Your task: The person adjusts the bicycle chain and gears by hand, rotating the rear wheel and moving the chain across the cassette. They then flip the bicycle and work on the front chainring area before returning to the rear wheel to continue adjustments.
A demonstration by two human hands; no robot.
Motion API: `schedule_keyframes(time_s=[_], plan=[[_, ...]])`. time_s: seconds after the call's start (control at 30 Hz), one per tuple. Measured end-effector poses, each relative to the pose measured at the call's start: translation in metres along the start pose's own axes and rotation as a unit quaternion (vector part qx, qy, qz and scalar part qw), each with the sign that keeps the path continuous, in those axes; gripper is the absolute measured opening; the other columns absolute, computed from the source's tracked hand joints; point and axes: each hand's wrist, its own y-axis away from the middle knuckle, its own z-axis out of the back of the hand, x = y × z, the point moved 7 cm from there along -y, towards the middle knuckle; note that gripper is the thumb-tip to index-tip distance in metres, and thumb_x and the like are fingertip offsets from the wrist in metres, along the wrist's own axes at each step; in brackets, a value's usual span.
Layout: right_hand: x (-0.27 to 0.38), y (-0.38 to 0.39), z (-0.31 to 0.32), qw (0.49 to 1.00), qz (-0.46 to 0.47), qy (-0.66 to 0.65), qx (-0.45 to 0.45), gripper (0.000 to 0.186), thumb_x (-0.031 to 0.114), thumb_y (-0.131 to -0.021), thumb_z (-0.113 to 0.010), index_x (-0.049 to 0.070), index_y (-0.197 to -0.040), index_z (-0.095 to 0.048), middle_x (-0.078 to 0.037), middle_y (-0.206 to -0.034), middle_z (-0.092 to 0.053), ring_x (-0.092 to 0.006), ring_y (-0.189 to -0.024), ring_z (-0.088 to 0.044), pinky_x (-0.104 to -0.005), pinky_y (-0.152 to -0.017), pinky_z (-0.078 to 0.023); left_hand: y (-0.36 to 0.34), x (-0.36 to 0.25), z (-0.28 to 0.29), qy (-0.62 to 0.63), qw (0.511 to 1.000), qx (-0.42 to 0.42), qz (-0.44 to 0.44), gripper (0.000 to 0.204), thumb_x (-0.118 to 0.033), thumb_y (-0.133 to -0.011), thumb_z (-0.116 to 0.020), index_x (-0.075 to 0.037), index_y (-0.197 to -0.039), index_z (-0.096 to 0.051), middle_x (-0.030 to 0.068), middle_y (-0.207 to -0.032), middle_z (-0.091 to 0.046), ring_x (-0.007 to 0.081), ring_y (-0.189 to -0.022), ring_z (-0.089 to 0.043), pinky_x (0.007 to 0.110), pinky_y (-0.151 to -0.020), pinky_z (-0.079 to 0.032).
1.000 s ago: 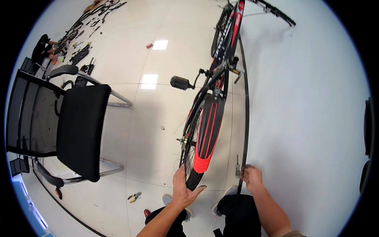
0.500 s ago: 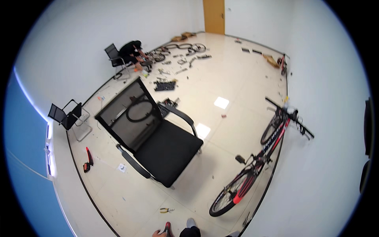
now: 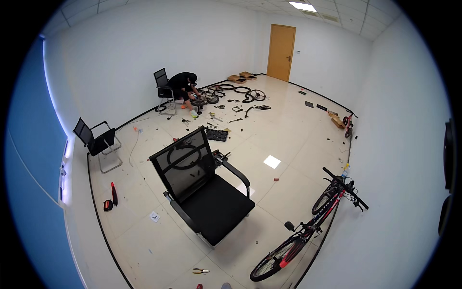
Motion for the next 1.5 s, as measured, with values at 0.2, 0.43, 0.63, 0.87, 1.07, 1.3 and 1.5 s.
schedule_keyframes(time_s=[0.2, 0.43, 0.63, 0.87, 1.07, 1.3, 1.5], plan=[[-0.013, -0.035, 0.023, 0.999, 0.014, 0.033, -0.004, 0.020, 0.010, -0.095, -0.050, -0.002, -0.085, -0.062, -0.015, -0.072, -0.060, -0.0287, -0.055, -0.060, -0.0426, -0.046, -0.048, 0.031, -0.087, -0.060, 0.019, 0.996, 0.068, -0.058, 0.076, -0.013, -0.088, -0.073, 0.003, -0.153, -0.037, 0.0173, -0.108, -0.069, 0.0276, -0.090, -0.072, 0.039, -0.070, -0.056], [-0.011, -0.094, 0.064, 0.973, -0.149, -0.157, -0.084, 0.014, -0.001, -0.093, -0.047, 0.001, -0.100, -0.059, -0.014, -0.079, -0.061, -0.0296, -0.059, -0.062, -0.0426, -0.051, -0.054, 0.041, -0.075, -0.063, -0.018, 0.997, 0.064, -0.045, 0.075, -0.011, -0.090, -0.070, 0.001, -0.155, -0.034, 0.0166, -0.110, -0.069, 0.0282, -0.089, -0.071, 0.040, -0.066, -0.055], [0.005, -0.092, 0.066, 0.974, -0.091, -0.191, -0.079, 0.015, 0.000, -0.092, -0.047, 0.003, -0.104, -0.057, -0.013, -0.074, -0.059, -0.0282, -0.058, -0.061, -0.0430, -0.050, -0.052, 0.029, -0.050, -0.049, -0.097, 0.994, 0.026, 0.030, 0.074, -0.011, -0.088, -0.069, 0.000, -0.154, -0.037, 0.0157, -0.105, -0.068, 0.0281, -0.085, -0.070, 0.042, -0.064, -0.054], [-0.080, -0.117, 0.070, 0.936, -0.190, -0.256, -0.148, 0.010, 0.006, -0.092, -0.053, 0.003, -0.086, -0.060, -0.015, -0.070, -0.059, -0.0276, -0.053, -0.054, -0.0434, -0.047, -0.045, -0.007, -0.186, -0.085, -0.123, 0.991, 0.049, -0.027, 0.075, -0.012, -0.086, -0.070, 0.000, -0.154, -0.039, 0.0159, -0.100, -0.069, 0.0272, -0.083, -0.070, 0.040, -0.061, -0.052], [-0.023, -0.042, 0.002, 0.929, -0.234, -0.217, -0.186, 0.012, 0.013, -0.092, -0.059, 0.005, -0.084, -0.065, -0.016, -0.076, -0.064, -0.0286, -0.060, -0.057, -0.0451, -0.055, -0.049, -0.071, -0.346, -0.165, -0.143, 0.980, 0.087, -0.108, 0.067, -0.014, -0.087, -0.071, 0.004, -0.148, -0.047, 0.0178, -0.100, -0.071, 0.0237, -0.079, -0.070, 0.036, -0.058, -0.051], [0.098, -0.003, -0.098, 0.945, -0.192, -0.208, -0.165, 0.016, 0.017, -0.093, -0.060, 0.004, -0.087, -0.066, -0.016, -0.080, -0.065, -0.0291, -0.066, -0.058, -0.0453, -0.061, -0.049, -0.133, -0.478, -0.262, -0.211, 0.947, 0.148, -0.194, 0.070, -0.014, -0.091, -0.072, 0.004, -0.152, -0.042, 0.0154, -0.103, -0.071, 0.0217, -0.082, -0.070, 0.034, -0.062, -0.054], [0.136, 0.003, -0.131, 0.947, -0.176, -0.218, -0.159, 0.019, 0.020, -0.093, -0.060, 0.002, -0.090, -0.068, -0.016, -0.084, -0.066, -0.0295, -0.072, -0.059, -0.0455, -0.067, -0.049, -0.179, -0.497, -0.314, -0.271, 0.935, 0.149, -0.172, 0.069, -0.021, -0.086, -0.076, 0.003, -0.146, -0.052, 0.0241, -0.137, -0.063, 0.0333, -0.124, -0.064, 0.038, -0.105, -0.051]])
